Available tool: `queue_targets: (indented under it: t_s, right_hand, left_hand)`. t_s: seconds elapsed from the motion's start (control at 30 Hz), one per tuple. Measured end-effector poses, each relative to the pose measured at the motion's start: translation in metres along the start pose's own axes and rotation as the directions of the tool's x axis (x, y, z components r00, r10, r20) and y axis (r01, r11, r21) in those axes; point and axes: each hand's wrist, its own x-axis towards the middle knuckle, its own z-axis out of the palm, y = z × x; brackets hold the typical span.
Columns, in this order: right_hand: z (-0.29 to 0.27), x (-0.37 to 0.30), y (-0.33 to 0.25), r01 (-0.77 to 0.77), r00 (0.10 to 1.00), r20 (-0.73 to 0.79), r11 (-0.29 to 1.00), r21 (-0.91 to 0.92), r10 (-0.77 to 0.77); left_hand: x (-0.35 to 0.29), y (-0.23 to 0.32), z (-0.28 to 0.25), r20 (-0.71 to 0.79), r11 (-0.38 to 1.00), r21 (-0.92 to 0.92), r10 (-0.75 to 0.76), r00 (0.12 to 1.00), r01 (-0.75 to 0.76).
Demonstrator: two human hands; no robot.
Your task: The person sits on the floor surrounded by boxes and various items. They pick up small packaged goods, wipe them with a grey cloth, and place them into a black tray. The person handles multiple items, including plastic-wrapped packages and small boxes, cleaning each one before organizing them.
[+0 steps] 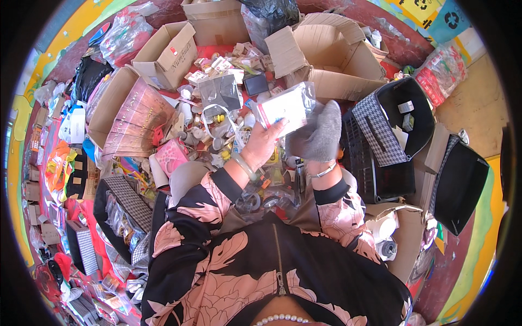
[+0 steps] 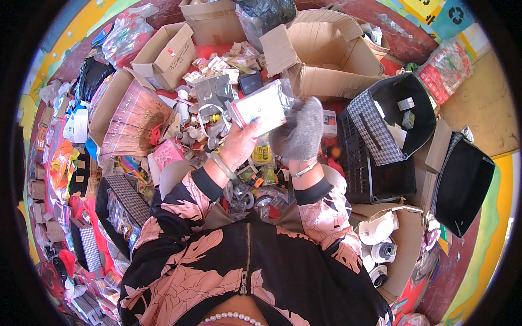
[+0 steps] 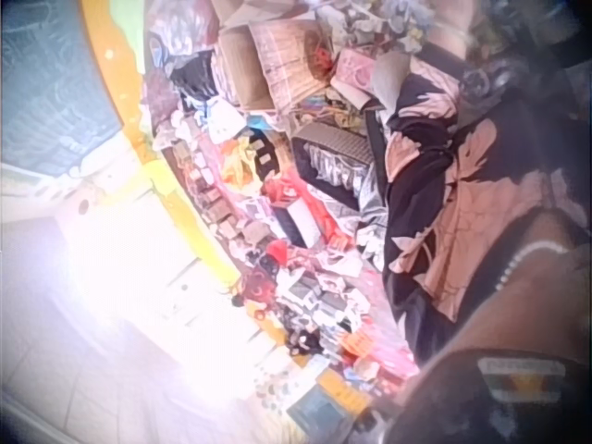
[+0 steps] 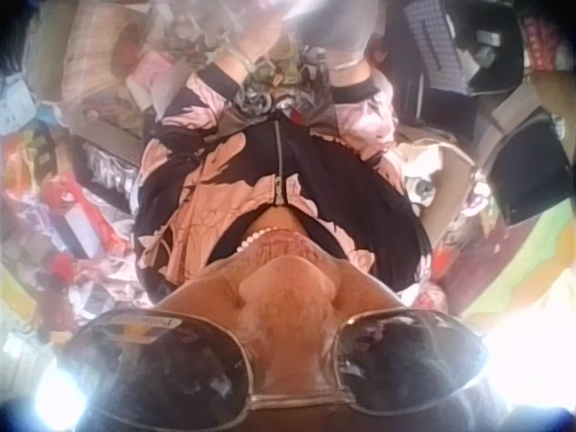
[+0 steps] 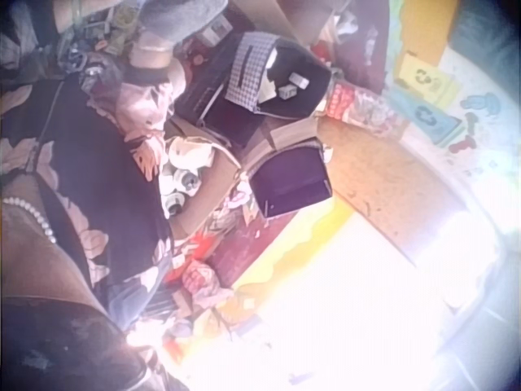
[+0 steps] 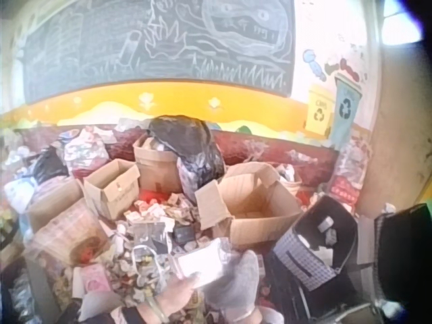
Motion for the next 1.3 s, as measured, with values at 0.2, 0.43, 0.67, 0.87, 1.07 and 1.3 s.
queue_targets:
  t_s: [0.2, 0.43, 0.67, 0.87, 1.07, 1.3]
  right_hand:
    - [0.004, 0.001, -0.039, -0.213, 0.963, 0.261, 0.767, 0.605, 0.062]
    - [0.069, -0.019, -0.055, -0.450, 0.892, 0.331, 0.542, 0.710, 0.308]
    - [0.023, -0.021, -0.009, 0.068, 0.992, 0.111, 0.993, -0.096, -0.057]
    - [0.039, -0.018, -0.039, -0.297, 0.946, 0.095, 0.719, 0.628, 0.309]
    - [0.031, -0.021, -0.022, 0.385, 0.917, 0.243, 0.534, -0.753, -0.318]
    - [0.027, -0.016, -0.012, 0.125, 0.990, -0.022, 0.936, -0.330, -0.140]
  left_hand:
    - [0.008, 0.028, -0.006, -0.125, 0.981, -0.196, -0.022, 0.992, -0.003]
    - [0.018, 0.022, -0.014, 0.338, 0.044, 0.900, 0.556, 0.759, -0.433]
    - [0.005, 0.036, 0.005, 0.616, -0.080, 0.786, 0.185, 0.765, -0.613]
    - [0.014, 0.024, 0.000, 0.138, 0.967, 0.192, 0.144, 0.980, -0.169]
    - [0.006, 0.008, 0.003, 0.108, 0.988, -0.020, -0.147, 0.983, 0.150]
    - [-0.001, 0.011, 0.003, 0.037, 0.964, -0.192, -0.182, 0.983, 0.186]
